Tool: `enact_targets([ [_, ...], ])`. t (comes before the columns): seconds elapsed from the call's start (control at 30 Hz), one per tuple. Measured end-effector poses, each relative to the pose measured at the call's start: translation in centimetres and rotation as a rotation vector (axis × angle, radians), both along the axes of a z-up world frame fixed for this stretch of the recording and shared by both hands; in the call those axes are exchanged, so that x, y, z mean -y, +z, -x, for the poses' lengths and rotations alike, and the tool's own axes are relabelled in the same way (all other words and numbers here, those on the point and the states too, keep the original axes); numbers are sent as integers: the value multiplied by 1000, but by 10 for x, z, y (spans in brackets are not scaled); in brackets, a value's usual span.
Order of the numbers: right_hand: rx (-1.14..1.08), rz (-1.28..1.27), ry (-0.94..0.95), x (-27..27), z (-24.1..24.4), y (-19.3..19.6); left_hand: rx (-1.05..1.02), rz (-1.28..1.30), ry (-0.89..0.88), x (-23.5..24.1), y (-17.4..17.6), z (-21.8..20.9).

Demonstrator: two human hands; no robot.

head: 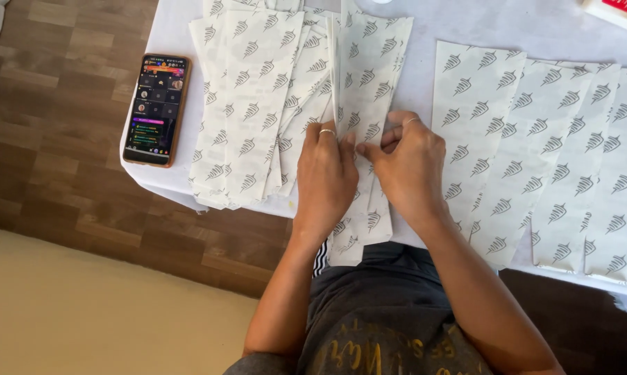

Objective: The person organizes several stacks of printed paper strips on a table, then applies glue from a bottle along the edge of the papers and presses them together to create a layered effect.

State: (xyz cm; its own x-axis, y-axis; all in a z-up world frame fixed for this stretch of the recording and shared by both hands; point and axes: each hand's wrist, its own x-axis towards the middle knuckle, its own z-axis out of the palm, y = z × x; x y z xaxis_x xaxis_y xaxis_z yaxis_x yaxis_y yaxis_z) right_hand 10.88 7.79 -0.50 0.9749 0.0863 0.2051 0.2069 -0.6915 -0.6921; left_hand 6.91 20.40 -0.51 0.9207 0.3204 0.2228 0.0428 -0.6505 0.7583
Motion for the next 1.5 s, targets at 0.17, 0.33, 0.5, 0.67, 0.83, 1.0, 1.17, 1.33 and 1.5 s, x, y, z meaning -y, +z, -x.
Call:
enact_targets([
  [0.17, -126, -106, -33, 5, -6, 9, 87, 144, 8, -12, -11, 2],
  [0.33, -250, -278, -28, 20, -5, 21, 81, 304, 23, -30, -24, -4],
  [0.5, -232, -198, -54, 49, 15, 47, 126, 261, 60, -66, 3, 7],
  [0.67, -119, -57, -39, 60, 32, 44, 169, 299, 124, -106, 13, 15],
  [0.83, 181, 110, 57, 49, 34, 44, 162, 459, 48, -89, 15, 19],
  [1.0, -30, -327, 144, 3, 16, 53, 137, 608, 1, -53, 16, 17],
  [1.17, -194, -404, 70, 1, 5, 41, 120, 669, 27, -62, 7, 17],
  [1.33, -312, -164, 60, 11, -5, 38, 116, 489, 80, -104, 7, 22],
  [1.5, -313, -75, 75, 10, -3, 26, 118, 431, 183, -158, 3, 34],
])
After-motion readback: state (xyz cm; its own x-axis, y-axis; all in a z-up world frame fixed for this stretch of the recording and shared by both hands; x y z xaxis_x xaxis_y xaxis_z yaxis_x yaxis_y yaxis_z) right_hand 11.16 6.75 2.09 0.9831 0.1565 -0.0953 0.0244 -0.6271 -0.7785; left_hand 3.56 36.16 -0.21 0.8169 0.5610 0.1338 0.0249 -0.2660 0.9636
